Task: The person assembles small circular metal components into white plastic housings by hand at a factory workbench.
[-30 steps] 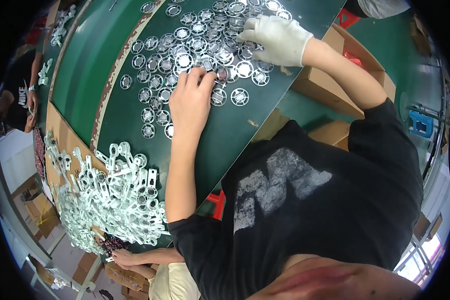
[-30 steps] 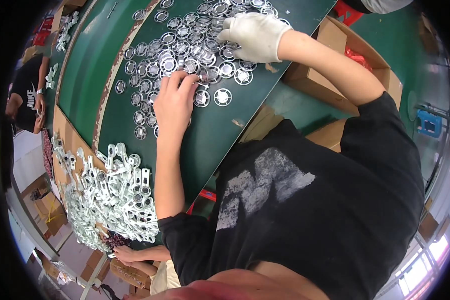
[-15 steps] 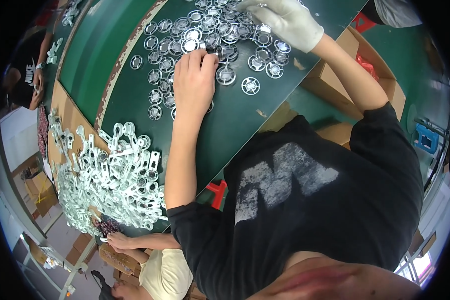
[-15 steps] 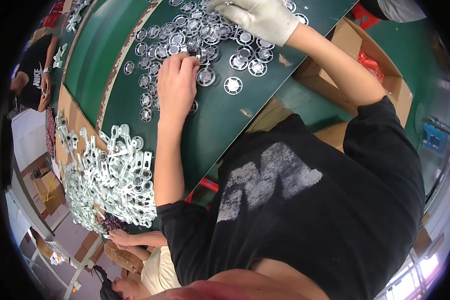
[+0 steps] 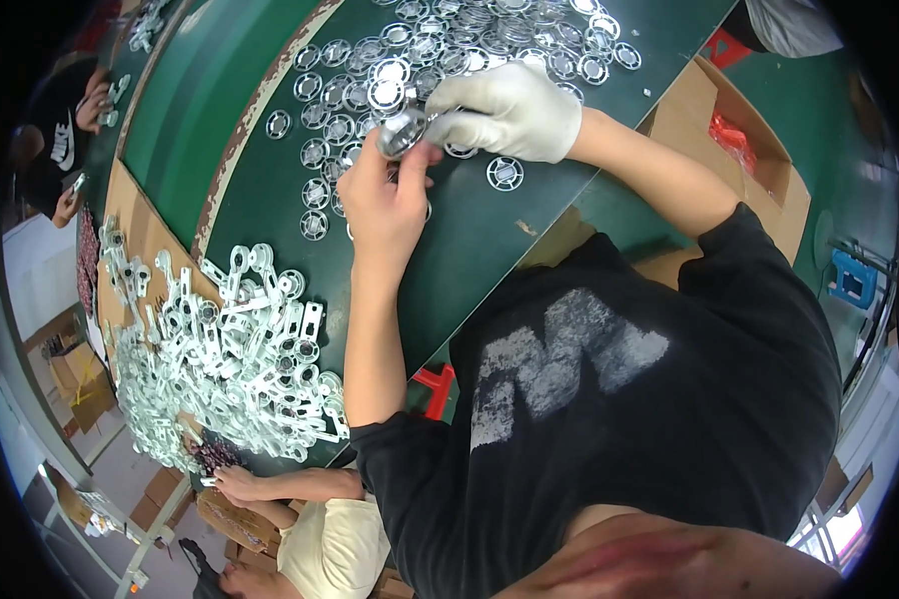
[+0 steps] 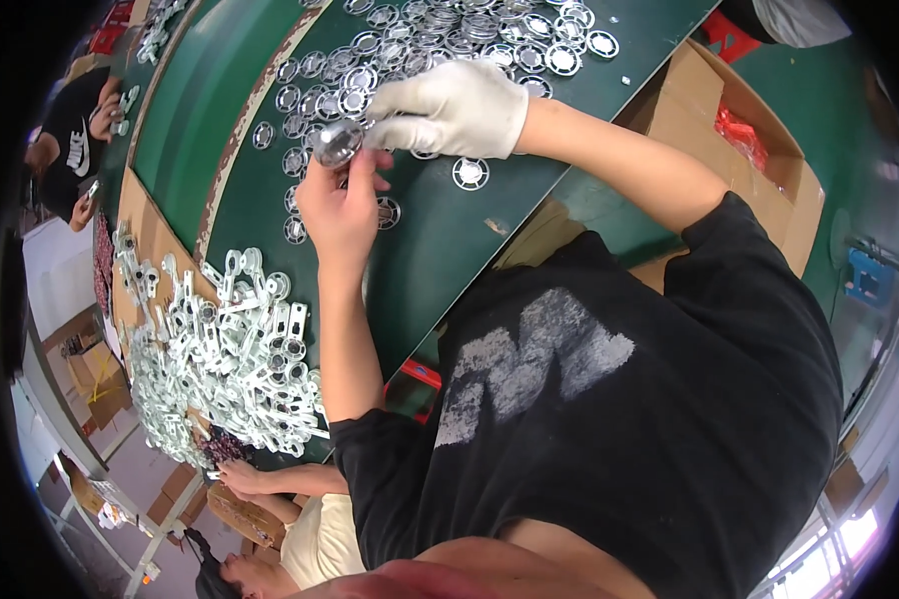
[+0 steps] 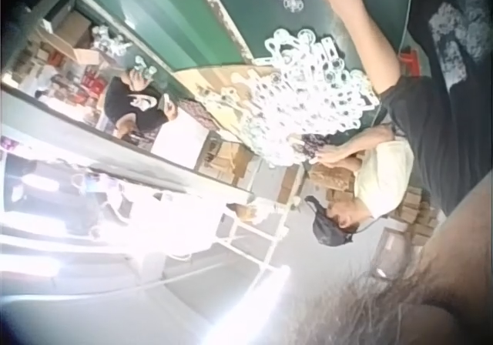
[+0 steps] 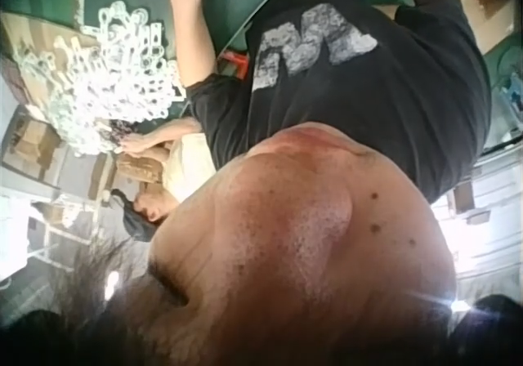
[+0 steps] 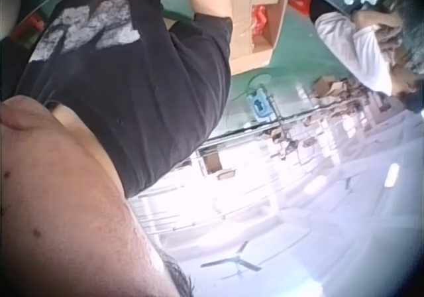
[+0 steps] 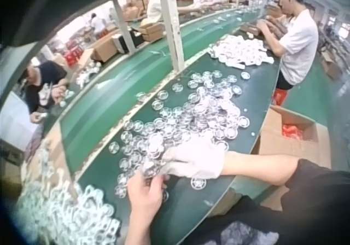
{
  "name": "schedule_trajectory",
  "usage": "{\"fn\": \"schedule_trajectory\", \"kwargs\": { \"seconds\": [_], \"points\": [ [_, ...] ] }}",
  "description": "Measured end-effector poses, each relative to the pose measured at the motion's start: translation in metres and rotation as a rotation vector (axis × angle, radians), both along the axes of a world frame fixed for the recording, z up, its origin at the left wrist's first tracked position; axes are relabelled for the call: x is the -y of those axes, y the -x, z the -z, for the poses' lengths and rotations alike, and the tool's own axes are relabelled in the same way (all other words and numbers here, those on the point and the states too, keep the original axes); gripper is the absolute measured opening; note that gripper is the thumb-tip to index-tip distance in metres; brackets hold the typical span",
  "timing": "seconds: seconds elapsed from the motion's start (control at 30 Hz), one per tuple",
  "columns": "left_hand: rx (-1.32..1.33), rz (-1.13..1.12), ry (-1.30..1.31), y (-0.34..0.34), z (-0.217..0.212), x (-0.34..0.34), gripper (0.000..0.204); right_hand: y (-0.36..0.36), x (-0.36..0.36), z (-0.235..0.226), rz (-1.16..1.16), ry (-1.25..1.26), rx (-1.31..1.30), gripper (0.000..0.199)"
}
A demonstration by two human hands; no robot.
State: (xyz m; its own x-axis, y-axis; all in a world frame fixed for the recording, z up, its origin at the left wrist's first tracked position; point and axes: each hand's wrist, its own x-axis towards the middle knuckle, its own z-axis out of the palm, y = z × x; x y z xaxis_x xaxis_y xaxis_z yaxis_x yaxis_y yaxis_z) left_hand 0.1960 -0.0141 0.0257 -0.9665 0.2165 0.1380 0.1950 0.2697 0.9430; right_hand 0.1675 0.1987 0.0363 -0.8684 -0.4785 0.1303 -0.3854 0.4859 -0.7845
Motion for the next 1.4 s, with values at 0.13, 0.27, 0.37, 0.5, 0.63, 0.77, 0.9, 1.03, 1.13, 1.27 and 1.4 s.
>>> {"fn": "schedule_trajectory", "kwargs": {
  "seconds": [0.13, 0.27, 0.37, 0.5, 0.63, 0.77, 0.9, 1.03, 1.13, 1.27, 1.4],
  "points": [
    [0.246, 0.079, -0.468, 0.002, 0.001, -0.005, 0.017, 0.000, 0.011, -0.029, 0.048, 0.516, 0.706, 0.026],
    [0.782, 0.370, -0.517, 0.013, -0.006, 0.026, 0.020, 0.020, -0.005, -0.023, -0.206, 0.101, 0.614, 0.025],
    [0.944, 0.546, -0.347, 0.018, -0.011, 0.049, 0.018, 0.024, -0.014, -0.043, -0.346, -0.220, 0.396, 0.033],
    [0.833, 0.497, -0.012, 0.007, -0.032, 0.040, 0.016, 0.018, -0.017, -0.027, -0.156, 0.090, 0.545, 0.037],
    [0.890, 0.620, 0.105, 0.007, -0.035, 0.027, 0.021, 0.009, 0.012, -0.044, -0.312, -0.146, 0.756, 0.037],
    [0.832, 0.496, -0.112, 0.003, -0.028, 0.031, 0.023, 0.000, 0.011, -0.026, -0.152, 0.163, 0.590, 0.025],
    [0.758, 0.274, -0.667, -0.015, -0.006, 0.024, 0.024, -0.013, 0.019, -0.014, 0.257, 0.590, 0.585, 0.028],
    [0.518, 0.025, -0.756, -0.031, 0.006, 0.020, 0.023, -0.006, 0.013, -0.011, 0.382, -0.030, 0.052, 0.049],
    [0.468, -0.040, -0.574, -0.027, 0.011, 0.019, 0.024, -0.008, 0.011, -0.006, 0.316, -0.501, 0.051, 0.059],
    [0.408, -0.119, -0.434, -0.026, 0.000, 0.005, 0.024, -0.005, 0.010, -0.013, 0.382, -0.424, 0.075, 0.064],
    [0.352, -0.163, -0.413, -0.020, 0.002, -0.007, 0.022, -0.018, 0.009, -0.014, -0.029, 0.257, 0.455, 0.056]
  ]
}}
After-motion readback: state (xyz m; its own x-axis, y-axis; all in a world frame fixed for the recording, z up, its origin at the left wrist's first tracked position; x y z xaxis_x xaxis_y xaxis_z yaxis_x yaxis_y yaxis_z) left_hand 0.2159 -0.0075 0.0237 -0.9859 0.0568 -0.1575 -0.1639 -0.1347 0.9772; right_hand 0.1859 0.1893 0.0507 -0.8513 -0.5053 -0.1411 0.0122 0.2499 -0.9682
